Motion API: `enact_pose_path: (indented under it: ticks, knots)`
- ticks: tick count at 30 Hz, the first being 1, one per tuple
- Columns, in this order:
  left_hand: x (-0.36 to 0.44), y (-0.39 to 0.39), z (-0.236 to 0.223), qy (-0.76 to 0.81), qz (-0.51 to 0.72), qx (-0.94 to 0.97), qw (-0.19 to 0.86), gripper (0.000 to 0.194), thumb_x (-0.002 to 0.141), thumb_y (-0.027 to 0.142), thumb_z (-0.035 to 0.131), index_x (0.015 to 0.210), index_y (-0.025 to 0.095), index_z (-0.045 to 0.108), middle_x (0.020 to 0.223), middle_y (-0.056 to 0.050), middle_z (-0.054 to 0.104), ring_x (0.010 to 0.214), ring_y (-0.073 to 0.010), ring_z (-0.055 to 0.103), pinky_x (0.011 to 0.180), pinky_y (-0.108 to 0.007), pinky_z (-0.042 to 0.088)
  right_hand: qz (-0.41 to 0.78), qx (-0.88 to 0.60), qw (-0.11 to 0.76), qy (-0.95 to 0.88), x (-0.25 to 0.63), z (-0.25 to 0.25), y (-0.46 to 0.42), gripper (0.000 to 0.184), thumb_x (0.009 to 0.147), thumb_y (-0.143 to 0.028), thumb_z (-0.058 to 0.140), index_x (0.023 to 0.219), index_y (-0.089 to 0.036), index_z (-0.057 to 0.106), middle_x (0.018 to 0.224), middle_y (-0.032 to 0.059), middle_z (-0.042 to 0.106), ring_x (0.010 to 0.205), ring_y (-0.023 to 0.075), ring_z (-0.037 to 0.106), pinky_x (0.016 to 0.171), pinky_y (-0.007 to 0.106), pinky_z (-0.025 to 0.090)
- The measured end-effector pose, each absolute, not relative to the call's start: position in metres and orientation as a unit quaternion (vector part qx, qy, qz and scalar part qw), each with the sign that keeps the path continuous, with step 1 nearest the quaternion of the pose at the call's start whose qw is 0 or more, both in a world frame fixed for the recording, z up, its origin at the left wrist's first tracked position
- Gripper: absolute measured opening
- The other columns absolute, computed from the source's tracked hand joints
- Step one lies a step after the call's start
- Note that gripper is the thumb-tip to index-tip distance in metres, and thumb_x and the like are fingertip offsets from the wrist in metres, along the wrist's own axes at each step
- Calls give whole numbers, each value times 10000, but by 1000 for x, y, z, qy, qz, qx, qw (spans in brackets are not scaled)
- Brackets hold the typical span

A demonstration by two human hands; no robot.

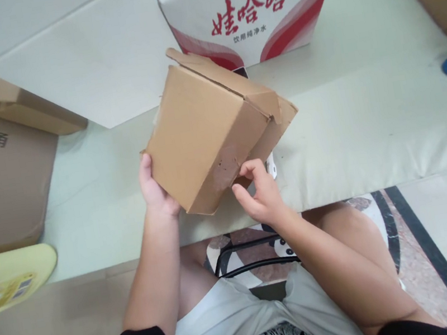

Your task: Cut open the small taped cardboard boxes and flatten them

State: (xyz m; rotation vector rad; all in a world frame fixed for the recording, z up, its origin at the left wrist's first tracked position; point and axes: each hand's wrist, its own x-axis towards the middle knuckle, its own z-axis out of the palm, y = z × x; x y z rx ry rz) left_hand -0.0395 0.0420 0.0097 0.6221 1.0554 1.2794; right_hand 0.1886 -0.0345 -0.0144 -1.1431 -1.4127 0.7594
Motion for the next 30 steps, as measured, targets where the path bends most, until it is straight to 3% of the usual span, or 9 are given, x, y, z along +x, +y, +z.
enact_pose_path:
  ticks: [5,10,13,17,25,30]
  knots:
    - [-39,41,10,455,563,256,641,570,822,705,755,1132,231,695,1135,-104,803,1292,-403,713,1070,-531,639,316,-474,563,-599,191,-15,-32,144,955,-366,620,911,-266,525,745,-12,613,662,194,586,641,362,490]
    - [-33,39,15,469,578,188,641,538,787,643,804,1102,215,715,1048,-93,814,1192,-376,760,1054,-499,646,310,-437,541,-648,190,-13,-29,449,1011,-414,586,597,-240,597,637,22,675,647,214,667,693,388,562]
    - [-29,38,20,469,592,153,638,485,812,593,788,1096,205,724,1002,-90,817,1142,-355,780,1040,-473,648,301,-424,541,-661,187,-11,-30,446,1013,-423,594,613,-241,669,714,39,749,728,231,740,760,397,597]
    - [-28,38,24,468,600,149,631,425,835,564,765,1072,214,730,969,-81,817,1106,-340,791,1016,-457,655,292,-401,546,-675,186,-7,-32,421,1005,-383,608,611,-255,681,662,19,736,703,217,759,802,383,622]
    - [-31,38,25,462,578,182,647,471,799,616,793,1066,232,742,1004,-88,816,1217,-384,758,981,-463,664,284,-370,527,-711,191,-3,-32,325,1026,-370,562,770,-256,726,845,44,836,824,239,813,812,380,640]
    - [-31,40,25,461,582,177,646,452,805,597,786,1059,226,743,974,-83,820,1142,-363,781,968,-460,666,283,-355,405,-794,198,-2,-38,370,1047,-486,512,938,-256,780,879,90,832,846,284,796,842,444,639]
